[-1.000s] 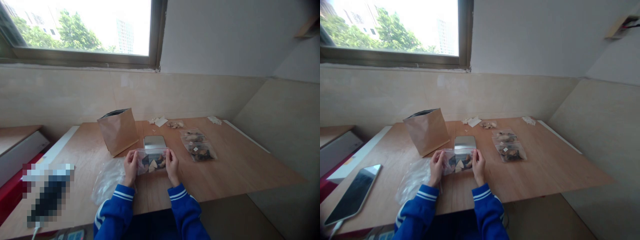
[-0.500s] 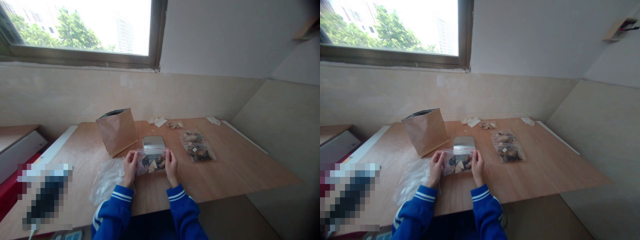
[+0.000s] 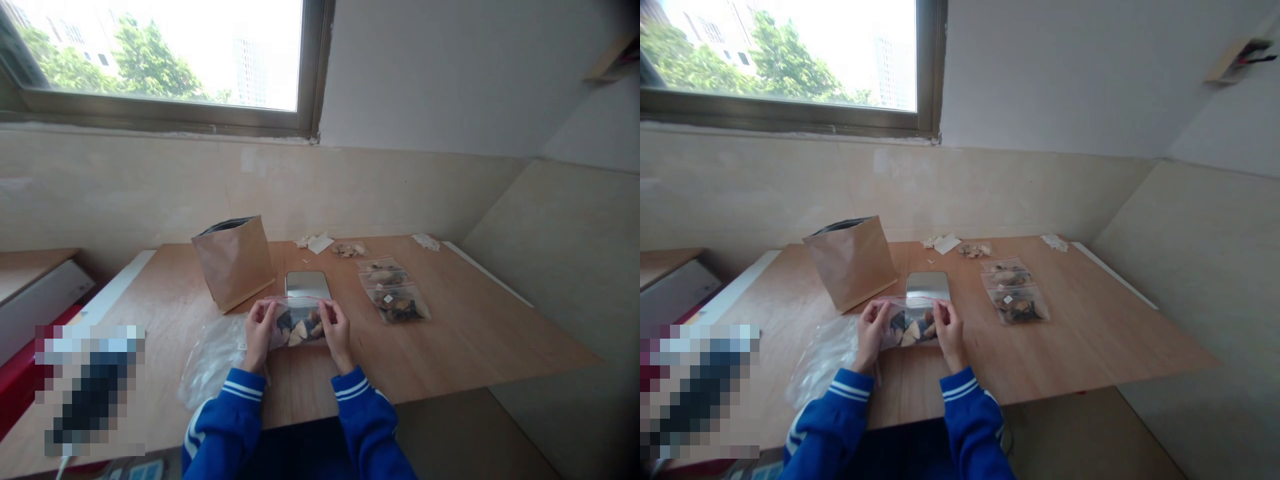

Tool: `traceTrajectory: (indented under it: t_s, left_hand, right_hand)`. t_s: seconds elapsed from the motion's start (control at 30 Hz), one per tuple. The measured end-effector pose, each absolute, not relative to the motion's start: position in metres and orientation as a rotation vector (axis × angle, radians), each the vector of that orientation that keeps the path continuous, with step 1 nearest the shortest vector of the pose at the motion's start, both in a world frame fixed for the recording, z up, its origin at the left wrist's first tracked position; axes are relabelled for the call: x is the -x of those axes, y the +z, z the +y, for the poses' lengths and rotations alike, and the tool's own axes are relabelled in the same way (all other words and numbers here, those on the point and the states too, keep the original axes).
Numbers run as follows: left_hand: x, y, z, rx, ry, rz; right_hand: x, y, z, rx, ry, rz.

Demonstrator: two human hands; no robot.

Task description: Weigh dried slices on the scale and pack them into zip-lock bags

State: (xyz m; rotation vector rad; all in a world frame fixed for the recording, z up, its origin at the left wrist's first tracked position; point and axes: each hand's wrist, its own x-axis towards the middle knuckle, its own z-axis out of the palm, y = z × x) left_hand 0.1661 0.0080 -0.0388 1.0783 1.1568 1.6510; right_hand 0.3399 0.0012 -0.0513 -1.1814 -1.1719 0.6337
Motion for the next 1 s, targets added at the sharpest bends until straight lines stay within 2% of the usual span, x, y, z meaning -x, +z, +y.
traceTrajectory:
  t_s: [1.0]
  left_hand:
    - [-0.165, -0.039, 0.008, -1.071, 1.630, 1.182]
  right_hand:
    - [-0.344, -0.057, 0.004, 1.209, 0.549, -1.134]
